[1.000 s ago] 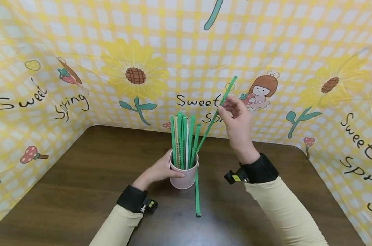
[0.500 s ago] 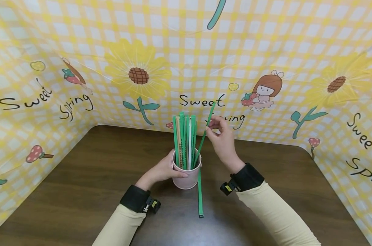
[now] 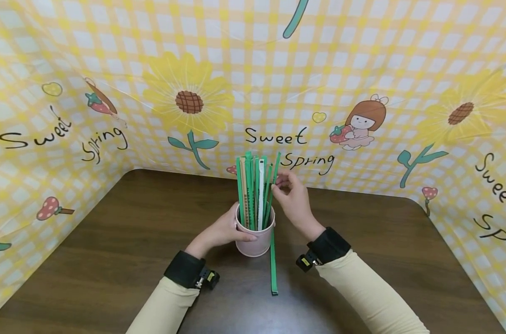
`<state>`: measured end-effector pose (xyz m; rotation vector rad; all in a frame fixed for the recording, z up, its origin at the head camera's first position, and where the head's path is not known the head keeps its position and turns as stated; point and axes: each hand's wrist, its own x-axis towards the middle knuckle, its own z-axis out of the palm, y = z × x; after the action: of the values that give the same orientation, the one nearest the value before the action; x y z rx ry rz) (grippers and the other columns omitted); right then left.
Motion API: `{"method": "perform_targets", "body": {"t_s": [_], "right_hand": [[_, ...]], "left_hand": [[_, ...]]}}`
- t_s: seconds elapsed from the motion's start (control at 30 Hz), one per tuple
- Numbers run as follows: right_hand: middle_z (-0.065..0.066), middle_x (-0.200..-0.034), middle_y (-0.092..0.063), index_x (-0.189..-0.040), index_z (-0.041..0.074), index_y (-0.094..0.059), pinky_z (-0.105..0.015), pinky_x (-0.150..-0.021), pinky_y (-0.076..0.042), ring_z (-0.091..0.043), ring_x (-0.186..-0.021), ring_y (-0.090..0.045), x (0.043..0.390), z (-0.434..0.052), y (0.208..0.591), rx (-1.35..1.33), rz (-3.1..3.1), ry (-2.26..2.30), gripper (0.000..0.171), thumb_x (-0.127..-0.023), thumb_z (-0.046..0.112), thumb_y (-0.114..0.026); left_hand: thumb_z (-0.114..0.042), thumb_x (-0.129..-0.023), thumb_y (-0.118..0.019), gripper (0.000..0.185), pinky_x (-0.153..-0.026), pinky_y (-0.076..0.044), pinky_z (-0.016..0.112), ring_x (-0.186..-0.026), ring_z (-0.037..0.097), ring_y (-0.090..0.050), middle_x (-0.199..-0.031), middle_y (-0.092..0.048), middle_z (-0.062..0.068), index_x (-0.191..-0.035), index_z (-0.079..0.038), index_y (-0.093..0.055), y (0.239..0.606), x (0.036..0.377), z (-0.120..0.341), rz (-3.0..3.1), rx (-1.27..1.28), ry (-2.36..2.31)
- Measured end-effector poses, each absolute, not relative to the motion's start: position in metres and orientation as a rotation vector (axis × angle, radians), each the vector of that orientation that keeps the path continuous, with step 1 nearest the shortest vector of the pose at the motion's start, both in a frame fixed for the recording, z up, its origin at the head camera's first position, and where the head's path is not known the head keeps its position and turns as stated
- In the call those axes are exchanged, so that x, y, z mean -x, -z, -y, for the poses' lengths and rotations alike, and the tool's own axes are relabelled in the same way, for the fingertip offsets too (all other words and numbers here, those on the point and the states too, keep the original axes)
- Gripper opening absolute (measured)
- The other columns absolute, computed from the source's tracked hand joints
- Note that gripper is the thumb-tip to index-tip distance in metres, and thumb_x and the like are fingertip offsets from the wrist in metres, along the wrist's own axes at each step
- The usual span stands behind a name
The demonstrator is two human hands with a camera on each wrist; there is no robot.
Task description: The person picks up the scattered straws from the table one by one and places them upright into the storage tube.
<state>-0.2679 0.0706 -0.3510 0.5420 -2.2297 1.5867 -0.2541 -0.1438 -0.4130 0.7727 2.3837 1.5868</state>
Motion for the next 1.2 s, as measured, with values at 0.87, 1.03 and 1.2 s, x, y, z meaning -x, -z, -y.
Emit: {"method": "perform_targets", "body": {"t_s": [0.87,1.03,1.2], "right_hand": [[-0.023,-0.130,-0.059,-0.143,-0.002,-0.049,-0.045,-0.102,-0.054,-0.036,-0.116,-0.061,0.269,-0.083,0.369,-0.469,2.444,-1.666,0.050,-0.099,0.013,-0.067],[-0.024,-0.114,-0.066,-0.129,-0.006,-0.059,-0.030,-0.078,-0.055,-0.026,-0.088,-0.066,0.275,-0.091,0.385,-0.336,2.592,-1.602,0.031,-0.101,0.008,-0.058],[-0.021,-0.100,-0.067,-0.122,-0.013,-0.061,-0.028,-0.067,-0.058,-0.020,-0.074,-0.067,0.281,-0.091,0.409,-0.322,2.957,-1.468,0.035,-0.088,-0.006,-0.056]], "left_hand": [[-0.020,-0.079,-0.088,0.103,-0.110,-0.043,0.049,-0.133,0.039,-0.052,-0.149,-0.047,0.025,-0.156,0.001,-0.022,0.415,0.251,0.144,-2.379,-0.749,-1.589],[-0.022,-0.079,-0.089,0.103,-0.111,-0.043,0.051,-0.133,0.039,-0.052,-0.148,-0.047,0.026,-0.155,0.001,-0.024,0.415,0.251,0.144,-2.392,-0.732,-1.580],[-0.021,-0.079,-0.089,0.102,-0.111,-0.043,0.050,-0.133,0.038,-0.052,-0.148,-0.047,0.025,-0.155,0.000,-0.024,0.413,0.253,0.142,-2.412,-0.719,-1.566]]}}
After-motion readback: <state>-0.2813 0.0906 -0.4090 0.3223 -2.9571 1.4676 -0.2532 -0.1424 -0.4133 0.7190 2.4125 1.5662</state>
